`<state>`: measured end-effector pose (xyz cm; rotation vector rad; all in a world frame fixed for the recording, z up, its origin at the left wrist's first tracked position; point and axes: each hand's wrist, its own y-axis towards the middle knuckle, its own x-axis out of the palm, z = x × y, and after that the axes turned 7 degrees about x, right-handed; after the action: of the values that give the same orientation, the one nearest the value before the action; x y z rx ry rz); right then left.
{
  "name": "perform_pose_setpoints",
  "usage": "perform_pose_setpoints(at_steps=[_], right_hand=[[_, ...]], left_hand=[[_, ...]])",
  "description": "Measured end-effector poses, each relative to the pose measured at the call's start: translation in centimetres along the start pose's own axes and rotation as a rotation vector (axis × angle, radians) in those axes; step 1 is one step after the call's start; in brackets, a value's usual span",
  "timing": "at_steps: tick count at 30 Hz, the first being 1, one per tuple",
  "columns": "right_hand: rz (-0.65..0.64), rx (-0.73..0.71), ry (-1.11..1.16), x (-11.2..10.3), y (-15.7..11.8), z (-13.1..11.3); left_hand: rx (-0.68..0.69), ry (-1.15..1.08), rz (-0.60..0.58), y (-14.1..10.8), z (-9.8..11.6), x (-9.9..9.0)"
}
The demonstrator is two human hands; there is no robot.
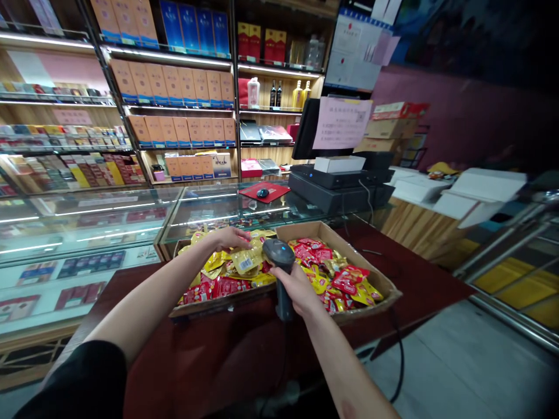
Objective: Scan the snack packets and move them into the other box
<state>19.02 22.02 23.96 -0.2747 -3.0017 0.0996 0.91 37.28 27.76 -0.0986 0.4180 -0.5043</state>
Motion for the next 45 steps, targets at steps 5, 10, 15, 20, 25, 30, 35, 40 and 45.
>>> perform_pose_setpoints(at_steps=[5, 10, 15, 20, 25, 30, 35, 40, 45], right_hand=[[-0.102, 0.078, 0.086, 0.6, -3.7, 0.2], [-0.192, 0.131, 0.023, 1.8, -6.8, 0.9], [-0.183, 0.135, -0.044, 2.2, -7.2, 1.9], [-0.168, 0.108, -0.068, 2.3, -6.3, 2.2], [-0.146, 0.084, -0.077, 2.3, -5.8, 2.3], [-0.157, 0.059, -0.085, 3.0, -6.4, 2.3], [-0.174, 0.038, -0.124, 3.5, -6.6, 2.0], [-0.164, 0.023, -0.110, 4.0, -6.5, 1.3], [-0.172, 0.032, -0.124, 4.3, -6.9, 0.6]], left_hand=[[0.028, 0.095, 0.017, 1.0, 1.4, 0.2], [0.012, 0.088, 0.049, 0.6, 2.5, 0.9], [-0.003, -0.058, 0.069, -0.2, 1.4, 1.1], [0.067, -0.349, 0.037, -0.7, -0.2, 1.2], [0.067, -0.566, 0.088, -0.6, -0.8, 1.0], [0.092, -0.683, 0.150, -0.4, -1.5, 0.8], [0.061, -0.744, 0.164, -0.5, -2.3, 0.9], [0.092, -0.783, 0.156, -0.5, -2.4, 1.2], [0.135, -0.807, 0.129, -0.3, -2.7, 1.4]])
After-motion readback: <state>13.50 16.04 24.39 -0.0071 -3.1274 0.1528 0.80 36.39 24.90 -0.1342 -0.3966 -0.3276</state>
